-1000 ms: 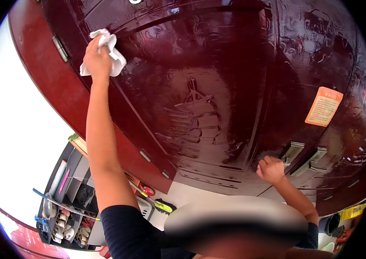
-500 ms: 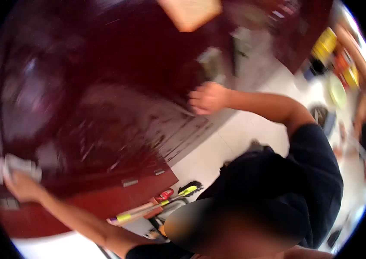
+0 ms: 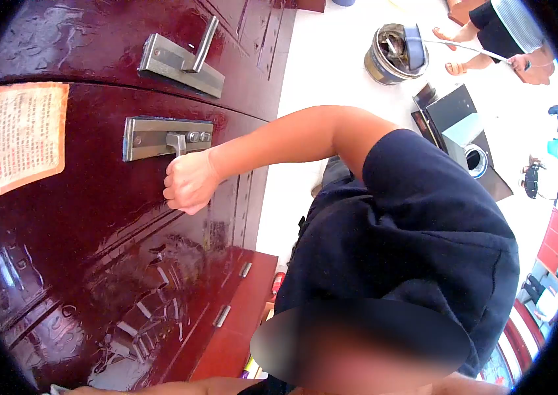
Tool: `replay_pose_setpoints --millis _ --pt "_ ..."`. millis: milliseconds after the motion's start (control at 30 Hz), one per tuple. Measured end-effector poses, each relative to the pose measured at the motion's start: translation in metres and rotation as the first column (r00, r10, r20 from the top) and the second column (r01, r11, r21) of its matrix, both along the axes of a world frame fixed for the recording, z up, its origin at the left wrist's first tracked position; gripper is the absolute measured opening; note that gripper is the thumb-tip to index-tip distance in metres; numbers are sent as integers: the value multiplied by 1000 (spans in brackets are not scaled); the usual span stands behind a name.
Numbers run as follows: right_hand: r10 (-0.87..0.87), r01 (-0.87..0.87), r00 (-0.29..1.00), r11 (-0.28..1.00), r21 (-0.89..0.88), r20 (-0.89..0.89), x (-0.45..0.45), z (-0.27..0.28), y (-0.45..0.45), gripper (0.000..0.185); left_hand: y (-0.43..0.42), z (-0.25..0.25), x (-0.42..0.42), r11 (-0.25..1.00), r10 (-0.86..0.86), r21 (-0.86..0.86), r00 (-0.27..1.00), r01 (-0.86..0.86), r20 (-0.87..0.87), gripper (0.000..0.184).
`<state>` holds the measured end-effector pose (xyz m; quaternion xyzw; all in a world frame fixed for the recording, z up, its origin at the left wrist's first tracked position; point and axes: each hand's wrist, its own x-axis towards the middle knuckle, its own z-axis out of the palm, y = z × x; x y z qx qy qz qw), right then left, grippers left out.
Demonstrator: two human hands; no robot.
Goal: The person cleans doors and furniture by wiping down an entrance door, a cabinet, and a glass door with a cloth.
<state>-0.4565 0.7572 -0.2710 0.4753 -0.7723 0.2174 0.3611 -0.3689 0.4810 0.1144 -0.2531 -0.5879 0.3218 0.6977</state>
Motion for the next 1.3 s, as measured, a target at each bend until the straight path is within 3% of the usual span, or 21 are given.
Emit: replay_pose_setpoints --millis 133,167,300,400,433,467,500,533,567,600,633,700,733,767,900,967,1000,1067,1133,1267,1300 --pt "29 -29 1000 999 -26 9 -2 -2 -3 22 31 -9 -17 985 -42 170 966 -2 256 59" --pt "52 -52 999 997 -49 8 -4 -4 -4 22 14 -4 -24 990 -5 135 958 -35 286 37" --pt "53 -59 991 997 45 121 -2 0 -3 22 -4 -18 -44 998 13 59 963 -30 269 21" --pt "138 -134 974 990 -33 180 3 11 6 21 19 -74 -34 995 34 72 934 -64 355 28" --pt "174 -186 947 982 18 272 12 27 18 25 20 -94 -30 989 -45 150 905 -21 422 26" --pt "206 -195 962 978 -77 181 22 31 22 32 22 -117 -24 972 -133 235 871 20 474 24" --pt "227 -210 970 963 -172 89 34 35 27 41 38 -147 -3 761 -212 621 832 -188 512 28" --pt "333 -295 932 927 -231 144 49 32 32 56 62 -179 19 377 -314 850 812 -369 492 32" --pt "443 -368 870 876 -311 218 64 33 38 63 80 -206 29 140 -679 947 668 -288 303 37" --pt "493 -397 812 858 -326 311 79 38 48 79 102 -228 37 -124 -904 951 428 -284 10 41" --pt "517 -376 752 846 -378 408 93 39 54 86 130 -244 47 -317 -878 832 472 -454 -77 44" --pt "579 -350 613 809 -473 537 110 35 60 94 194 -262 60 -463 -882 571 418 -678 -219 46" --pt "617 -343 541 782 -520 571 114 27 62 96 203 -281 65 -462 -880 413 347 -785 -326 48" --pt "527 -262 611 838 -478 590 116 23 67 91 208 -305 74 -371 -923 456 271 -809 -272 51" --pt "699 -115 451 663 -740 555 103 -15 99 72 227 -296 69 -171 -945 518 -10 -838 -327 62" --pt "743 100 306 596 -796 595 98 -12 125 58 238 -285 65 2 -998 550 -40 -835 -56 61" --pt "739 102 376 567 -817 560 86 -3 140 59 239 -286 64 157 -985 605 -78 -780 155 60" --pt "491 -7 787 613 -790 374 40 33 169 62 233 -288 51 362 -842 636 55 -681 537 60" --pt "239 -107 969 649 -753 68 -16 104 198 64 234 -278 33 571 -561 592 255 -569 787 59" --pt "-89 -41 981 772 -634 -171 -88 225 190 56 227 -282 -20 790 -58 290 405 -540 912 61" --pt "-122 -38 965 811 -584 -231 -105 242 184 57 220 -291 -34 794 -50 243 338 -557 940 64"
